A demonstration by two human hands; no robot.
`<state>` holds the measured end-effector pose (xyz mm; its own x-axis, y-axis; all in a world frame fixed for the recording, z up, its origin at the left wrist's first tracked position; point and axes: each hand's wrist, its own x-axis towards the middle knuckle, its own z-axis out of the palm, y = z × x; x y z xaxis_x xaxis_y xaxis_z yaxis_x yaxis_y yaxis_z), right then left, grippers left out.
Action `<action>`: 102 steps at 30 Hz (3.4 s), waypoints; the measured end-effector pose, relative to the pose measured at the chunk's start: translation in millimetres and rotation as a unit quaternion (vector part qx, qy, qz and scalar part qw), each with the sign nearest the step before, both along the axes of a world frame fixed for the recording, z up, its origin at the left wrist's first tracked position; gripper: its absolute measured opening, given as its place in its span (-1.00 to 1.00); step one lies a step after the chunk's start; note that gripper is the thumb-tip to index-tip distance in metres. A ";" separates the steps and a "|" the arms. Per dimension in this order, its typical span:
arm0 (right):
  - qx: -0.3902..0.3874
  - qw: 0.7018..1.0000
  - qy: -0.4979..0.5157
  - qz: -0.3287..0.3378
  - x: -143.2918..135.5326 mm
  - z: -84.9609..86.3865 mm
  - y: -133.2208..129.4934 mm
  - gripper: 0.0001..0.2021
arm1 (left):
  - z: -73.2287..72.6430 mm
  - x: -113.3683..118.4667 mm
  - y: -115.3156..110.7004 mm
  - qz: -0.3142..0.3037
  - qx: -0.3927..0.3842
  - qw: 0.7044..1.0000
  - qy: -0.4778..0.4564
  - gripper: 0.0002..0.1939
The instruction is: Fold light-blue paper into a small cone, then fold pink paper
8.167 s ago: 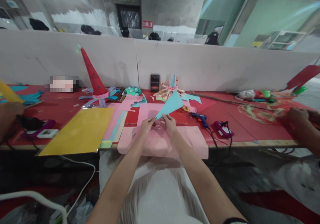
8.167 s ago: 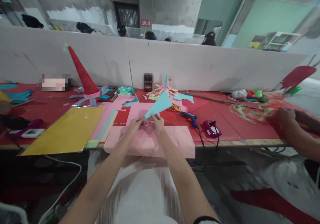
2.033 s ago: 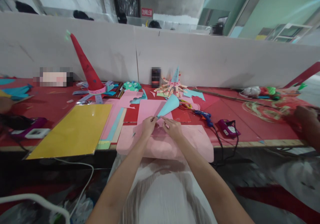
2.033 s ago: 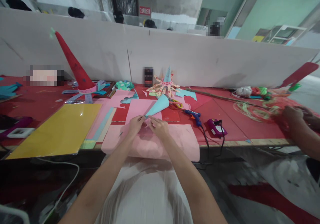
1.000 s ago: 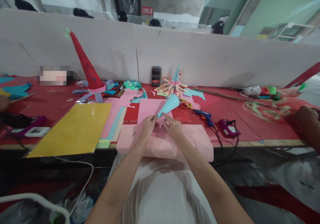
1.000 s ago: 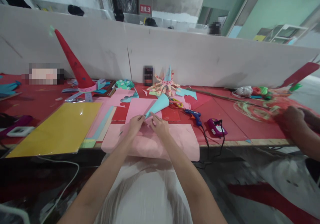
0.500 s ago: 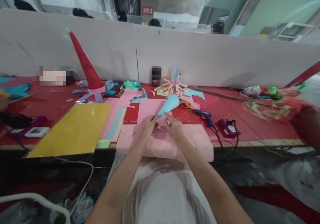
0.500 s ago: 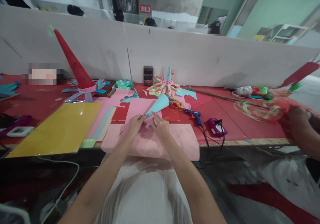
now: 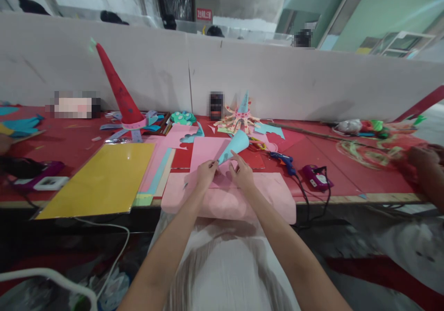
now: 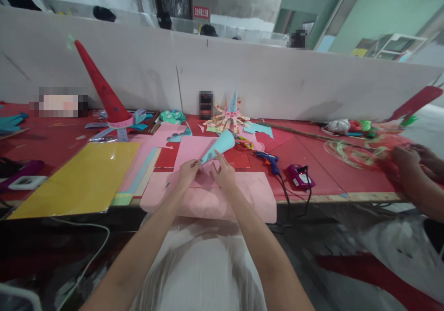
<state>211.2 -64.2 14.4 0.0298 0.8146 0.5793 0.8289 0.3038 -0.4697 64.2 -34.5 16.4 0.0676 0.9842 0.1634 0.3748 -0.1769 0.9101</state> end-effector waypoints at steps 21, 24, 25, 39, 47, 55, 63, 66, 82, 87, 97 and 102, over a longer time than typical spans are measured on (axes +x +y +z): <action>-0.031 0.988 -0.137 -0.065 -3.4 -3.8 5.2 -0.54 | -0.6 0.1 0.4 -0.007 -0.047 0.998 -0.050 -0.71; -0.029 0.988 -0.144 -0.053 -4.4 -1.9 2.9 -0.55 | -0.4 -0.4 0.0 -0.003 -0.046 0.997 -0.055 -0.71; -0.027 0.988 -0.145 -0.049 -4.7 -1.4 2.4 -0.55 | 0.1 -0.5 -0.3 0.000 -0.045 0.997 -0.056 -0.71; -0.017 0.990 -0.140 -0.008 -6.1 2.3 -1.4 -0.62 | 5.4 -0.1 -2.5 0.019 -0.049 0.996 -0.069 -0.69; -0.013 0.988 -0.152 0.006 -4.8 -0.1 -0.7 -0.63 | 6.7 0.7 -2.2 0.021 -0.055 0.995 -0.077 -0.69; -0.023 0.994 -0.087 0.069 -5.0 2.4 -3.8 -0.68 | 9.6 -0.1 -3.9 0.023 -0.054 0.995 -0.082 -0.69; -0.087 0.928 0.359 0.051 12.8 -6.4 14.7 -0.62 | 8.7 0.2 -3.6 0.029 -0.094 0.985 -0.144 -0.69; -0.169 0.863 0.464 0.110 13.7 -6.3 18.8 -0.60 | 7.5 0.8 -2.6 0.005 -0.082 0.984 -0.155 -0.68; -0.166 0.658 0.724 0.121 20.6 -1.1 21.1 -0.51 | 9.4 6.7 -4.7 -0.036 -0.096 0.978 -0.184 -0.46; -0.173 0.658 0.723 0.124 20.9 -0.4 21.3 -0.50 | 9.6 4.8 -5.0 -0.048 -0.092 0.982 -0.156 -0.47; -0.179 0.698 0.675 0.159 17.0 -1.2 17.2 -0.56 | 7.0 5.2 -2.3 -0.058 -0.043 0.981 -0.180 -0.72; -0.180 0.688 0.677 0.187 17.2 -1.8 16.9 -0.59 | 5.1 4.5 -0.2 -0.057 -0.037 0.982 -0.178 -0.73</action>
<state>228.4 -47.3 12.7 0.0928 0.9956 -0.0157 -0.5479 0.0379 -0.8357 68.6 -34.7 21.5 0.1303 0.9837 0.1242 0.0125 -0.1269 0.9918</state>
